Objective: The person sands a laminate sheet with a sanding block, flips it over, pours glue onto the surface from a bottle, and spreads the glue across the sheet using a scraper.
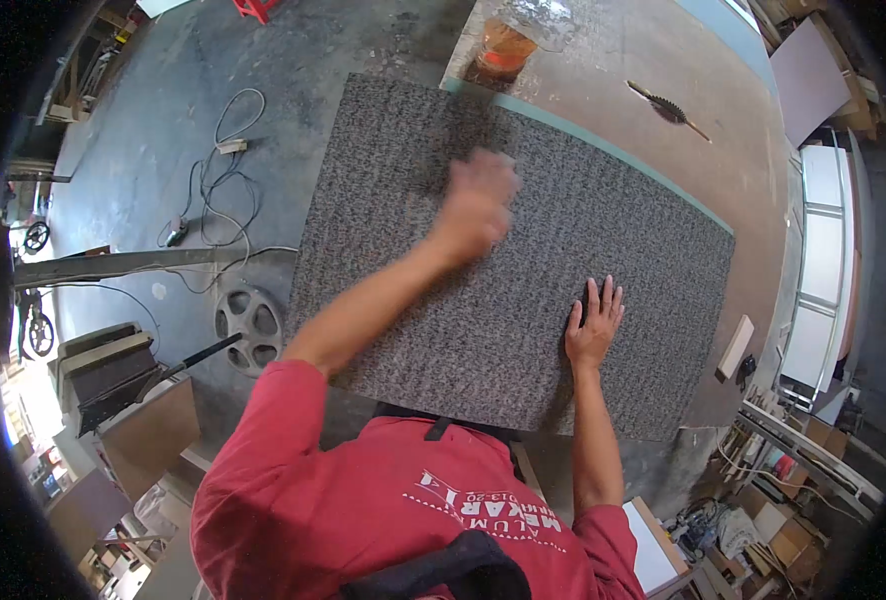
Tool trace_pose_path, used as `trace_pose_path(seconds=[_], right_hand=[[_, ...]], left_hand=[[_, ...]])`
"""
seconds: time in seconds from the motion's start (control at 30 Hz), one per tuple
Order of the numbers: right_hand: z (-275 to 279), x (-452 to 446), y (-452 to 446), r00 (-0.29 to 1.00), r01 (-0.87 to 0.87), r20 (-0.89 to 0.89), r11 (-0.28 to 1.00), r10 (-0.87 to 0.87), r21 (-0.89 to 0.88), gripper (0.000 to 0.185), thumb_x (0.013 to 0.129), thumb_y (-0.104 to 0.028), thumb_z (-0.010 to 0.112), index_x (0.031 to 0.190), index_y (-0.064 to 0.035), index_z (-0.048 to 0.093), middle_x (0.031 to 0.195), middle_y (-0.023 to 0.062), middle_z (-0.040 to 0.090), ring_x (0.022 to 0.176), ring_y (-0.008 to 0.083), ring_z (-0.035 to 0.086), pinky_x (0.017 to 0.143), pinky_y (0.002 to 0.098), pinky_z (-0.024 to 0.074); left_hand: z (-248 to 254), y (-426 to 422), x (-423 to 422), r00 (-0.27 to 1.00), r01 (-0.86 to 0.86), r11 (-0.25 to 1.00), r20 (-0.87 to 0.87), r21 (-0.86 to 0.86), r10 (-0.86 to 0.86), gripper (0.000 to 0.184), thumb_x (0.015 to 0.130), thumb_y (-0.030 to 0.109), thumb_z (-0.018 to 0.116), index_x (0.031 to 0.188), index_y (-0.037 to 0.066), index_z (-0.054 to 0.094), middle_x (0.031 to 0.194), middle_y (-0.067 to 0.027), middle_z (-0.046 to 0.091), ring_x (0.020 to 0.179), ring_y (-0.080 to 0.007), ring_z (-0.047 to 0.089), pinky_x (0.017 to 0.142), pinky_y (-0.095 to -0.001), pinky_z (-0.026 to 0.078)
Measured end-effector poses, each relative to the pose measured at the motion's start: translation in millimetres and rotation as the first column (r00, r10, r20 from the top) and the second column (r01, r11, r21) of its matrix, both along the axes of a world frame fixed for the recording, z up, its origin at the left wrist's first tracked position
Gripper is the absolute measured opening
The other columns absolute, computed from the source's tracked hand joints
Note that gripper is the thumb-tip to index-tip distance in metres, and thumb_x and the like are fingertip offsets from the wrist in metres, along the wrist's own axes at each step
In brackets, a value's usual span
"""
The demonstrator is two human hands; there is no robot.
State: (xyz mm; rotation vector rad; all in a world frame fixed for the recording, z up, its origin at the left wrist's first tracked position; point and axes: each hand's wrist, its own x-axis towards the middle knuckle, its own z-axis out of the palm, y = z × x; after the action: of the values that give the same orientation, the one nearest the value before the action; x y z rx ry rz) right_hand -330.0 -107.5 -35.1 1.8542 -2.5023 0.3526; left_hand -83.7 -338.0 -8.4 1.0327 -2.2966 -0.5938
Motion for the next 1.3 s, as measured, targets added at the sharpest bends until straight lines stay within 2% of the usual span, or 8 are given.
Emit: trace_pose_path(seconds=[0.23,0.33,0.5,0.67,0.87,1.03,1.07,1.3], right_hand=[[-6,-3,2,1.0,-0.001,0.03,1.0,0.001,-0.009,0.047,0.103,-0.027,0.054,0.149,-0.0212,0.053,0.165,0.0089,0.036,0.153,0.0385,0.029,0.122,0.0591,0.0226],[-5,-5,1,0.999,0.009,0.039,0.999,-0.008,-0.031,0.047,0.102,-0.027,0.054,0.149,-0.0216,0.053,0.165,0.008,0.036,0.153,0.0374,0.029,0.122,0.0595,0.0233],[-3,-3,0,0.999,-0.002,0.04,0.998,0.004,-0.059,0.047,0.101,-0.025,0.055,0.149,-0.0215,0.054,0.164,0.0081,0.037,0.153,0.0382,0.029,0.122,0.0596,0.0244],[-3,-2,1,0.999,-0.05,0.012,0.999,0.05,-0.02,0.048,0.101,-0.024,0.054,0.149,-0.0192,0.053,0.164,0.0099,0.037,0.152,0.0399,0.029,0.121,0.06,0.0249],[-7,-5,1,0.999,-0.05,0.011,0.999,0.05,-0.002,0.047,0.105,-0.025,0.049,0.151,-0.0169,0.05,0.165,0.0126,0.036,0.153,0.0399,0.028,0.122,0.057,0.0223],[-7,-5,2,0.999,-0.053,-0.003,0.998,0.053,-0.03,0.047,0.104,-0.025,0.051,0.15,-0.0173,0.051,0.164,0.0124,0.037,0.152,0.0404,0.03,0.121,0.0576,0.0244],[-6,-5,1,0.998,-0.068,-0.002,0.997,0.068,-0.042,0.047,0.104,-0.025,0.052,0.15,-0.0181,0.051,0.164,0.0118,0.037,0.151,0.0404,0.03,0.12,0.0582,0.0256],[-9,-4,4,0.995,-0.095,-0.004,0.994,0.095,-0.059,0.047,0.105,-0.028,0.051,0.151,-0.0196,0.051,0.163,0.0114,0.038,0.151,0.0407,0.032,0.12,0.0601,0.0256]], left_hand=[[5,2,-67,0.818,0.441,0.865,0.29,0.242,-0.498,0.051,0.091,0.037,0.063,0.136,0.013,0.058,0.156,-0.0151,0.043,0.15,-0.039,0.031,0.124,-0.0581,0.02],[19,-94,61,0.934,-0.241,0.971,0.272,0.006,0.23,0.041,0.087,0.034,0.067,0.122,0.013,0.064,0.13,-0.0168,0.06,0.123,-0.0363,0.054,0.096,-0.0593,0.041],[-34,-191,248,0.307,-0.849,0.272,-0.004,-0.453,0.952,0.057,0.091,0.035,0.063,0.133,-0.003,0.057,0.133,-0.0272,0.058,0.126,-0.0451,0.051,0.106,-0.0593,0.035],[58,-25,52,0.918,-0.374,0.924,-0.173,-0.078,0.357,0.055,0.083,0.013,0.06,0.137,0.002,0.053,0.142,-0.0277,0.049,0.138,-0.0509,0.039,0.11,-0.0688,0.027],[-49,88,3,0.957,0.285,0.957,-0.037,-0.048,-0.287,0.062,0.086,0.033,0.067,0.142,0.013,0.052,0.155,-0.0152,0.043,0.148,-0.0413,0.033,0.117,-0.0658,0.027],[-2,-60,219,0.789,-0.581,0.801,0.142,-0.148,0.598,0.043,0.083,0.029,0.063,0.121,0.008,0.064,0.13,-0.0214,0.059,0.118,-0.0426,0.055,0.098,-0.0576,0.043],[-67,-84,264,0.288,-0.742,0.353,0.205,-0.57,0.936,0.045,0.082,0.025,0.065,0.121,0.003,0.062,0.123,-0.024,0.06,0.117,-0.043,0.054,0.096,-0.0568,0.042],[24,110,80,0.9,-0.433,0.9,-0.091,-0.059,0.427,0.05,0.085,0.011,0.059,0.135,0.003,0.058,0.153,-0.0234,0.044,0.145,-0.0495,0.036,0.117,-0.0652,0.025]])
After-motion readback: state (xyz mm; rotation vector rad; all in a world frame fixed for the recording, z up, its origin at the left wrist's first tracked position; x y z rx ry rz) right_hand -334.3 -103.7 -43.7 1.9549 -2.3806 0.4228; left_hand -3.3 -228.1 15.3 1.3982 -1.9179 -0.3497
